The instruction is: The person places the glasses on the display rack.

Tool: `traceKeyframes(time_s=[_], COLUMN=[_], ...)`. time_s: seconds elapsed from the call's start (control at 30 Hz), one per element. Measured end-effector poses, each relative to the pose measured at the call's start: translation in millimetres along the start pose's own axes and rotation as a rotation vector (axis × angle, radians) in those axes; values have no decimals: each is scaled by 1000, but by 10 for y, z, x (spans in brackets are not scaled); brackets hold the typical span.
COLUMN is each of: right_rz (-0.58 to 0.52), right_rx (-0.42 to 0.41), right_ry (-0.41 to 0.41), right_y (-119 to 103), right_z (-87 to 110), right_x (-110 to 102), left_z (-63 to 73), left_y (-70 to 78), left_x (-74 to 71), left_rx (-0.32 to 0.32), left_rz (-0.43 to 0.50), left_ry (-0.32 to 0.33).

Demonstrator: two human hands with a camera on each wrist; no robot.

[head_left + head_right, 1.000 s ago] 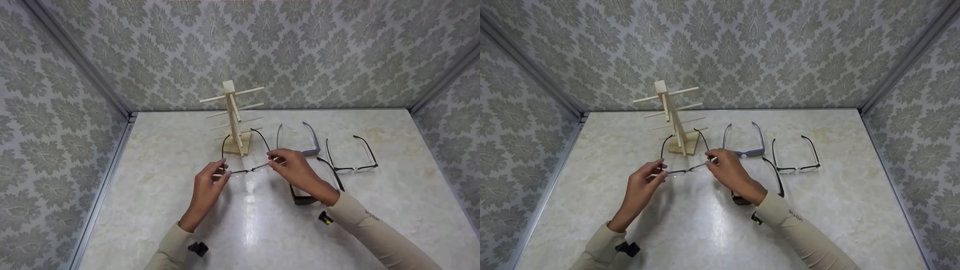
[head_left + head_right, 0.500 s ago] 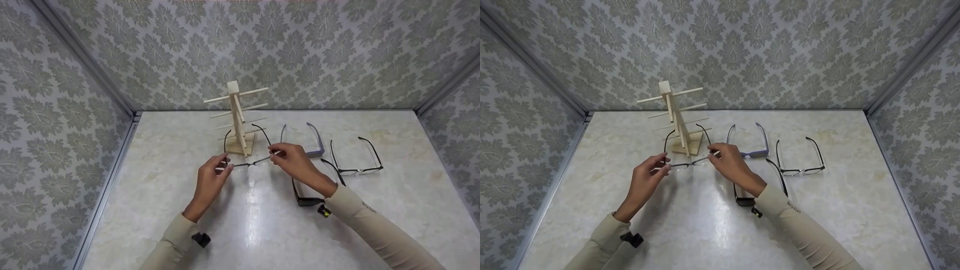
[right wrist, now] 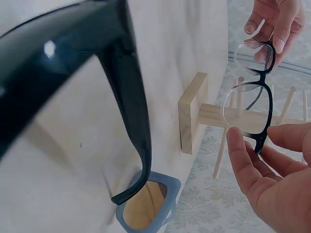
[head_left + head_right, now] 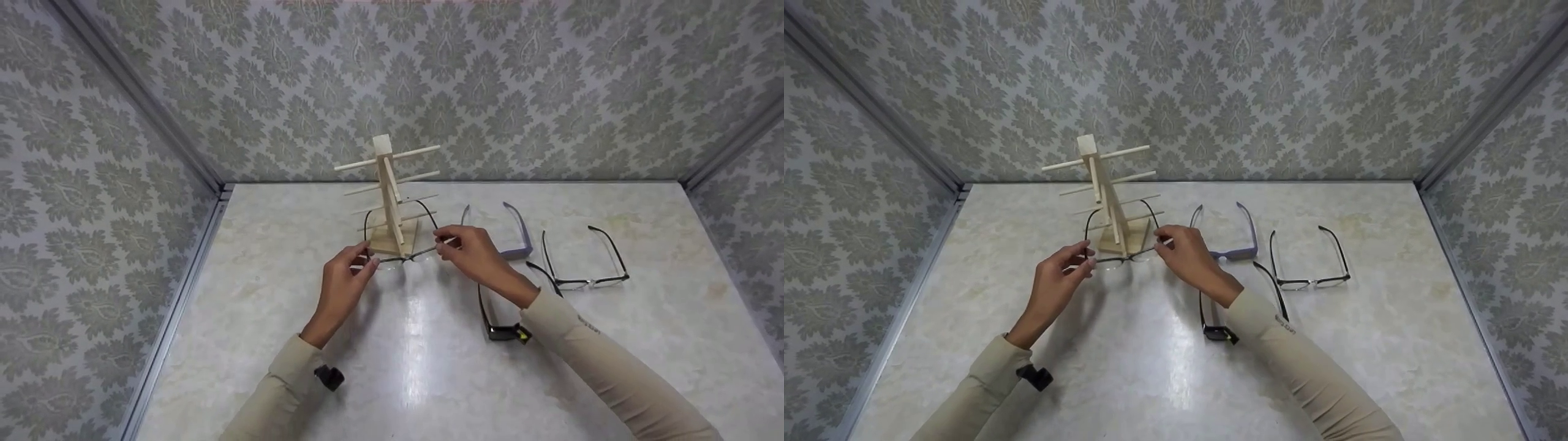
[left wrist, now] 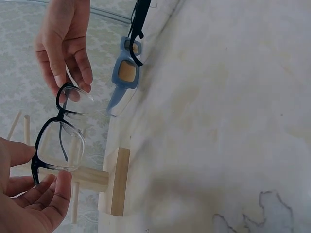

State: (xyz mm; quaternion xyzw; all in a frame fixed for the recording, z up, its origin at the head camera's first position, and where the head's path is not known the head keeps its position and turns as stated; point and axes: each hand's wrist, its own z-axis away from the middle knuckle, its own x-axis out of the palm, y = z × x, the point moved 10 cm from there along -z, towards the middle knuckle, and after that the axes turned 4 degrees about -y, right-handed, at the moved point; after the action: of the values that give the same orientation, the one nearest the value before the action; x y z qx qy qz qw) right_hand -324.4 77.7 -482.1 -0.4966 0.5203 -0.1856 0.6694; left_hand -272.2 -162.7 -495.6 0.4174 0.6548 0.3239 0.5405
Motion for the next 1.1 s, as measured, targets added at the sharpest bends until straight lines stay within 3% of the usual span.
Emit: traceKeyframes(time_s=[0.33,0.67,1.1], right_rz=[13,8,-2], right_rx=[8,10,44], right_ry=[1,-13,-4], right_y=[29,42,144], right_z=[-148,-243,-285], right_x=[29,81,87], left_z=[-110,-158,-186], left_y=[-96,-186,-305], left_x=[-26,-39,25], left_rx=[-51,-62,-110], left_rz=[-3,5,87], left_ry=[1,7,-27])
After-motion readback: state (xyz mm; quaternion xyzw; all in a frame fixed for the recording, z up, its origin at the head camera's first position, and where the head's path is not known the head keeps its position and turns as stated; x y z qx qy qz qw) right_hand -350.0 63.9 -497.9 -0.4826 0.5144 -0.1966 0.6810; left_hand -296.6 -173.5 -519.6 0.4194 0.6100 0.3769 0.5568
